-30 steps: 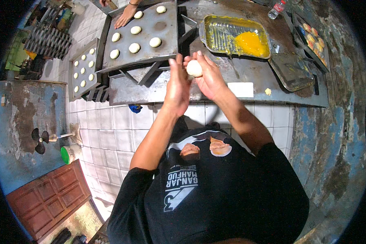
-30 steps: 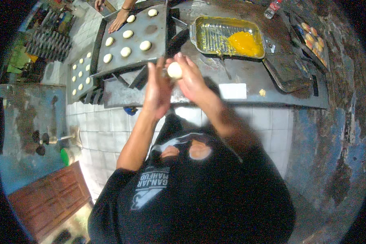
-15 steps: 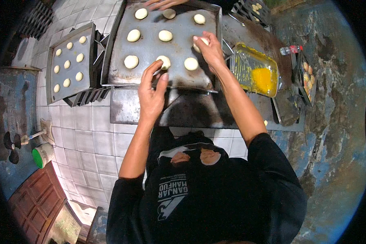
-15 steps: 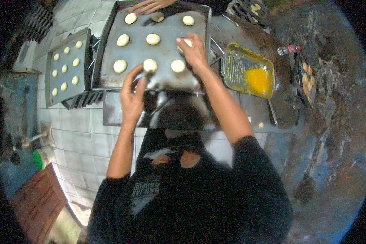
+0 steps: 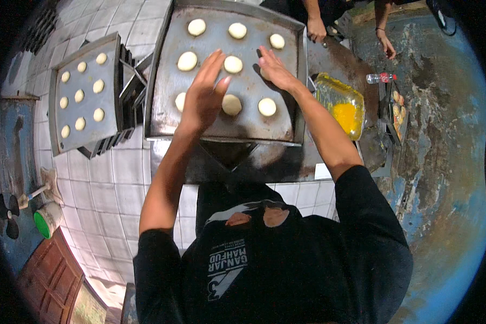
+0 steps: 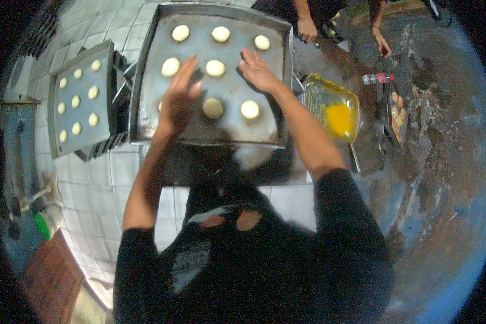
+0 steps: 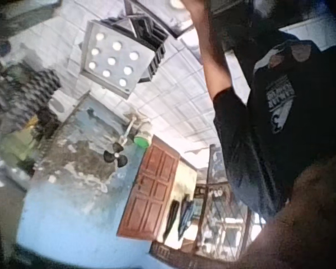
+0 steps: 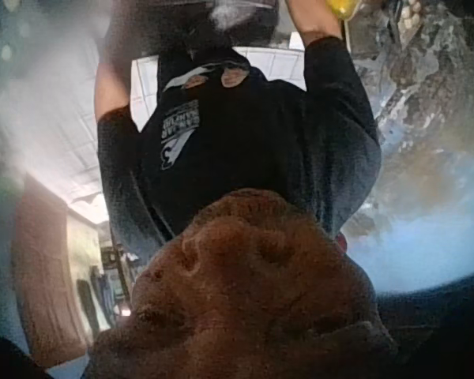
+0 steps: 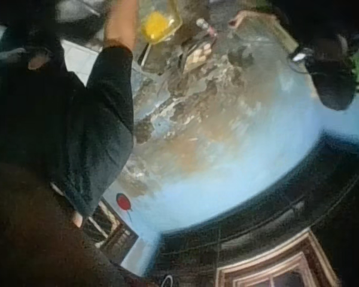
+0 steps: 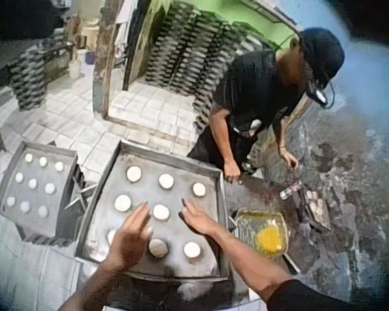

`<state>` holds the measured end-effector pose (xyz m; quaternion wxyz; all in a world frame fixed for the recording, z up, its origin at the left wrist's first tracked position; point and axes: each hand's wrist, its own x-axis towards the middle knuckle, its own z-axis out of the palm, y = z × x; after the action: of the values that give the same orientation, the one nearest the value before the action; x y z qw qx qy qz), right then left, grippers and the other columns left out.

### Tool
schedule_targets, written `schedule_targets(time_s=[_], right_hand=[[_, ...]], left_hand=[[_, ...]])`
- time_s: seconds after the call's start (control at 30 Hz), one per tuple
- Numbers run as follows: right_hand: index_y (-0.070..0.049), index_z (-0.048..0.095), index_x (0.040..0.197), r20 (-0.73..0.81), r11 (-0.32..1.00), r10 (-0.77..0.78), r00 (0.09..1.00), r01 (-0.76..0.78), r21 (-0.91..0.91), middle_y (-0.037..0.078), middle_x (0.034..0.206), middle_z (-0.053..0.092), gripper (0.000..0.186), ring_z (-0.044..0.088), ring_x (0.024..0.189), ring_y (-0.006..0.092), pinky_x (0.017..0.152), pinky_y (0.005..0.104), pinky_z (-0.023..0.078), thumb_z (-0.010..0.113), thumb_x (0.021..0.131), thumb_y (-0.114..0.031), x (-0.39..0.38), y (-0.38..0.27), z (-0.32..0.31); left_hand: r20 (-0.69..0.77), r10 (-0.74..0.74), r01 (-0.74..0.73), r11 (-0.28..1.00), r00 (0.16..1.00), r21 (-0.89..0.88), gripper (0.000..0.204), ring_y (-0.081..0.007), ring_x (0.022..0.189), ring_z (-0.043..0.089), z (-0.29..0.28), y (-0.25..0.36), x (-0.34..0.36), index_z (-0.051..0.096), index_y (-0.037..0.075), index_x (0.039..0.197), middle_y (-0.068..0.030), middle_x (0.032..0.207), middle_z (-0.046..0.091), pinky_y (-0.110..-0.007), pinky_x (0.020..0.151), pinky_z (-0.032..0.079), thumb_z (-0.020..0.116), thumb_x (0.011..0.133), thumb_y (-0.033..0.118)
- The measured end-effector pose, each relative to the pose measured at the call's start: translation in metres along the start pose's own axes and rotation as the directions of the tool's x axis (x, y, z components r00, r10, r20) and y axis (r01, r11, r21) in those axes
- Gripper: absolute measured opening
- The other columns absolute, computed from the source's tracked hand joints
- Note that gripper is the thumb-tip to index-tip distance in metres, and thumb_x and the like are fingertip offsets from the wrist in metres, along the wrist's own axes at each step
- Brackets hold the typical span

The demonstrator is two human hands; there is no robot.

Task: The person dips rounds of dough into a yellow liquid mixture and places them onto a metal baking tray alongside other dough rounds, then moves the full tray to a stack.

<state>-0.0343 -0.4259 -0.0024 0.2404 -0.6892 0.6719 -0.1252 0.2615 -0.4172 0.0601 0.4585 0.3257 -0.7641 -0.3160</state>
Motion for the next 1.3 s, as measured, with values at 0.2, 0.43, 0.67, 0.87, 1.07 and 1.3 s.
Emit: schedule_targets(time_s=[0.2, 0.43, 0.67, 0.87, 1.07, 1.3], right_hand=[[-0.002, 0.034, 0.151, -0.297, 0.791, 0.177, 0.938, 0.044, 0.611, 0.018, 0.146, 0.051, 0.077, 0.042, 0.140, 0.0268, 0.116, 0.0362, 0.028, 0.024, 0.103, -0.061, -0.054, -0.031, -0.052], [0.000, 0.042, 0.146, -0.268, 0.780, 0.129, 0.955, 0.069, 0.621, 0.015, 0.140, 0.057, 0.073, 0.050, 0.133, 0.0269, 0.113, 0.0382, 0.034, 0.038, 0.102, -0.058, -0.217, -0.078, -0.025], [-0.001, 0.051, 0.136, -0.299, 0.839, 0.331, 0.895, -0.134, 0.528, 0.020, 0.128, 0.061, 0.058, 0.057, 0.122, 0.0312, 0.106, 0.0419, 0.041, 0.060, 0.097, -0.043, -0.309, -0.037, 0.013], [0.003, 0.048, 0.136, -0.466, 0.704, 0.618, 0.633, -0.183, 0.686, 0.021, 0.129, 0.054, 0.058, 0.056, 0.118, 0.0333, 0.103, 0.0447, 0.043, 0.067, 0.094, -0.032, -0.292, -0.009, 0.056], [0.007, 0.034, 0.147, 0.173, 0.013, 0.556, 0.813, -0.217, 0.976, 0.019, 0.141, 0.046, 0.075, 0.057, 0.117, 0.0306, 0.091, 0.0387, 0.055, 0.063, 0.095, -0.039, -0.261, 0.008, 0.069], [0.007, 0.033, 0.143, 0.196, -0.047, 0.398, 0.896, -0.194, 0.980, 0.019, 0.134, 0.049, 0.065, 0.062, 0.110, 0.0326, 0.085, 0.0419, 0.058, 0.059, 0.094, -0.026, -0.267, 0.007, 0.054]], left_hand=[[0.290, 0.162, -0.230, 0.949, 0.943, 0.217, 0.060, -0.0349, 0.146, 0.031, 0.074, -0.050, 0.071, 0.035, 0.003, 0.150, -0.0189, 0.157, 0.034, -0.048, 0.119, 0.026, 0.056, 0.097, 0.024], [0.347, -0.088, 0.016, 0.979, 0.934, 0.205, 0.068, -0.0339, 0.147, 0.029, 0.102, -0.130, 0.062, 0.028, 0.009, 0.155, -0.0179, 0.158, 0.033, -0.046, 0.120, 0.021, 0.049, 0.101, 0.043], [-0.093, -0.226, 0.209, 0.964, 0.970, -0.165, 0.058, -0.0291, 0.136, 0.044, 0.021, 0.022, 0.025, 0.029, 0.003, 0.153, -0.0223, 0.146, 0.046, -0.039, 0.113, 0.032, 0.050, 0.103, 0.024], [-0.349, -0.266, 0.306, 0.950, 0.898, 0.063, 0.051, -0.0274, 0.131, 0.050, -0.026, 0.082, -0.117, 0.035, 0.000, 0.149, -0.0210, 0.142, 0.051, -0.038, 0.109, 0.038, 0.050, 0.103, 0.015], [-0.449, -0.428, 0.524, 0.845, 0.785, 0.111, 0.046, -0.0278, 0.124, 0.056, -0.045, 0.136, -0.227, 0.045, 0.000, 0.143, -0.0196, 0.134, 0.058, -0.039, 0.103, 0.045, 0.054, 0.102, 0.018], [-0.530, -0.431, 0.536, 0.843, 0.730, 0.052, 0.042, -0.0243, 0.120, 0.057, -0.063, 0.160, -0.251, 0.051, -0.002, 0.138, -0.0170, 0.132, 0.059, -0.036, 0.101, 0.046, 0.057, 0.101, 0.018]])
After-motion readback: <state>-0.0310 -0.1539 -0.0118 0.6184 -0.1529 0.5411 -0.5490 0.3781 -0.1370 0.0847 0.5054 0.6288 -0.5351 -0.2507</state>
